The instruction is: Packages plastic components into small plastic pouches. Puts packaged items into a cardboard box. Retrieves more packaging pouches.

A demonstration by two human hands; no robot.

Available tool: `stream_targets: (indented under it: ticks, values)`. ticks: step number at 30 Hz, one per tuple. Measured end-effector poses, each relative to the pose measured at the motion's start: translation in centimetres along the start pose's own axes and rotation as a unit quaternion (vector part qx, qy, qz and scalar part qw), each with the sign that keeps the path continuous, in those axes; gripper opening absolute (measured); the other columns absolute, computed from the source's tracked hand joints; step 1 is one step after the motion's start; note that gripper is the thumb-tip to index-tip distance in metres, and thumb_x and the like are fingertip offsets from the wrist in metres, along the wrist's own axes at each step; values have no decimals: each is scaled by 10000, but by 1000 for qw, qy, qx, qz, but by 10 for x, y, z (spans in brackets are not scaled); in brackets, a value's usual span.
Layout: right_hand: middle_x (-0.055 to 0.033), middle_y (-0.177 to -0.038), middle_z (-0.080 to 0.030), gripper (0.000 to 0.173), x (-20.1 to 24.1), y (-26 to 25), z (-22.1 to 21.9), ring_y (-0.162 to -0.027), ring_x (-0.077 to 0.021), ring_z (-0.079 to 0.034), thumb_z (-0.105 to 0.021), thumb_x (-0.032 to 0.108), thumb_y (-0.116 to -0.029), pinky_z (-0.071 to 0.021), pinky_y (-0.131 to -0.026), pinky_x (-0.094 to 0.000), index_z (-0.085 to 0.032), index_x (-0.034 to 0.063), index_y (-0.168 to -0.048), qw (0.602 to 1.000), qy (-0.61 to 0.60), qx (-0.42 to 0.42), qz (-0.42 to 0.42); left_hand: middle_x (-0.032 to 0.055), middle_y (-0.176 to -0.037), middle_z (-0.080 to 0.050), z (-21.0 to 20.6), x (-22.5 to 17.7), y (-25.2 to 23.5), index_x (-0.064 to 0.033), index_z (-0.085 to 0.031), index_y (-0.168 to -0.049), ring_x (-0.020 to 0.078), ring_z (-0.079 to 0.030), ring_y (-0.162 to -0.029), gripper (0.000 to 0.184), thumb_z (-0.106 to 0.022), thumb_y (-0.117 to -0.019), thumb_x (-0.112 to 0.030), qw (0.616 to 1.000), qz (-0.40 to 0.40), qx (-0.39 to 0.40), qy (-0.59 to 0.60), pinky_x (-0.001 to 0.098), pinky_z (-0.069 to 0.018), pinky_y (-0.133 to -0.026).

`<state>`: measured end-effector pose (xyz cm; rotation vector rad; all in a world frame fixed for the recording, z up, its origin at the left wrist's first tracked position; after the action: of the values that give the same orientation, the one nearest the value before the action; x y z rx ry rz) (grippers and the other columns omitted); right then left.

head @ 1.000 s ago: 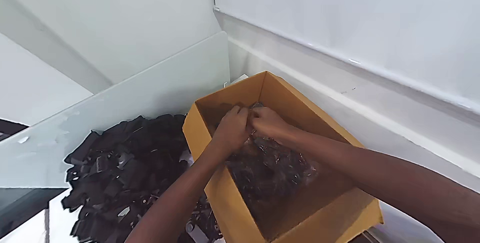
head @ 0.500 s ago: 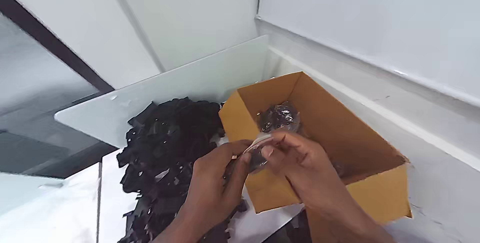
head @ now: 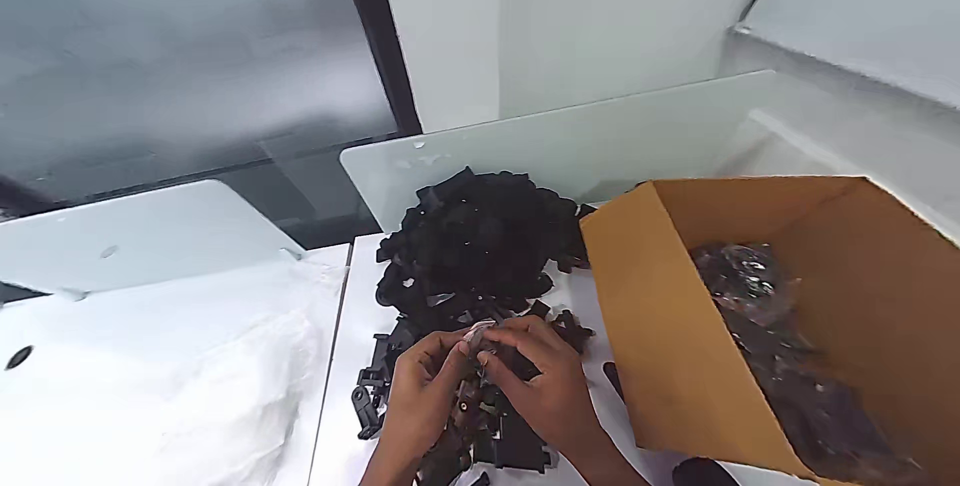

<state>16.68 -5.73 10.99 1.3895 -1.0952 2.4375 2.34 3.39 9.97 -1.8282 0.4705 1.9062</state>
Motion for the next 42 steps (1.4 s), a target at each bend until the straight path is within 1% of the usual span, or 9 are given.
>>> stream_targets:
  ticks: [7,13,16,19,22,26,30,36,42]
  values:
    - [-38,-1102,-682,256,8,-3,-53,-1036,-48,-634,-706,279,-924,-540,-886,-166,-791,114,-1100,995,-29,81,42,104,-962,-754,44,17,16,9,-695,-896,117,-720,-760,25,-711,-887,-9,994,19,-108,29,255,-617,-699]
    - [-14,-1078,-685,187,7,-2,-68,-1018,-32,-638,-728,249,-917,-552,-855,-161,-797,125,-1039,992,-81,99,17,90,-881,-742,63,29,19,-40,-626,-793,109,-701,-704,192,-817,-796,-25,986,39,-133,89,252,-602,-642]
    - [0,-1037,-698,111,1,-6,-67,-1010,-28,-652,-698,187,-899,-558,-856,-169,-775,129,-955,991,-98,93,-9,57,-833,-725,66,32,17,-78,-617,-773,86,-678,-679,206,-807,-847,-109,984,37,-137,111,237,-584,-623]
    - [1,-1031,-718,84,-7,-9,-64,-1020,-43,-670,-689,153,-877,-574,-874,-203,-747,114,-925,992,-88,88,-29,164,-1087,-753,74,24,15,-32,-591,-800,178,-746,-957,173,-709,-920,-73,987,-16,-154,52,287,-614,-772]
    - [-3,-1021,-715,87,-12,-9,-66,-998,-47,-674,-679,153,-877,-584,-854,-211,-736,105,-923,992,-78,93,-43,85,-1085,-723,83,15,18,-85,-659,-754,149,-686,-1006,175,-737,-883,-172,969,-64,-215,-102,274,-578,-811]
    - [-68,-1153,-689,158,0,-7,-70,-1093,-95,-657,-613,125,-894,-569,-890,-236,-687,84,-1027,993,-66,93,-6,5,-935,-656,69,1,20,-115,-702,-798,41,-640,-804,144,-737,-887,-223,937,-130,-240,-219,174,-558,-651]
    - [-79,-1314,-655,221,12,-12,-74,-1213,-153,-611,-579,171,-958,-534,-983,-298,-793,180,-1010,992,-37,121,23,18,-973,-672,62,-1,17,-93,-709,-810,23,-634,-797,108,-733,-862,-185,936,-135,-219,-241,158,-545,-656]
    - [-49,-1210,-733,232,6,-16,-76,-1087,-157,-702,-675,346,-904,-585,-886,-323,-816,162,-922,986,68,154,6,45,-1029,-667,60,-2,15,-87,-696,-805,58,-662,-857,117,-739,-858,-183,952,-102,-202,-208,191,-583,-685]
    - [-145,-1302,-690,222,5,-9,-83,-1134,-204,-705,-643,191,-953,-588,-919,-309,-804,109,-1082,982,45,184,3,43,-995,-666,49,-11,13,-71,-686,-773,24,-640,-798,110,-722,-837,-152,939,-147,-204,-233,153,-549,-631]
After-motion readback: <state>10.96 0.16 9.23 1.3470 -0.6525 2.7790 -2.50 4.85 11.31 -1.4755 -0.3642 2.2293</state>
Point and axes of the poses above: each hand's wrist, its own y-axis away from the middle knuckle, its own z-axis out of the back of the hand, x = y × z, the point moved 9 cm from there along -y, towards the middle knuckle
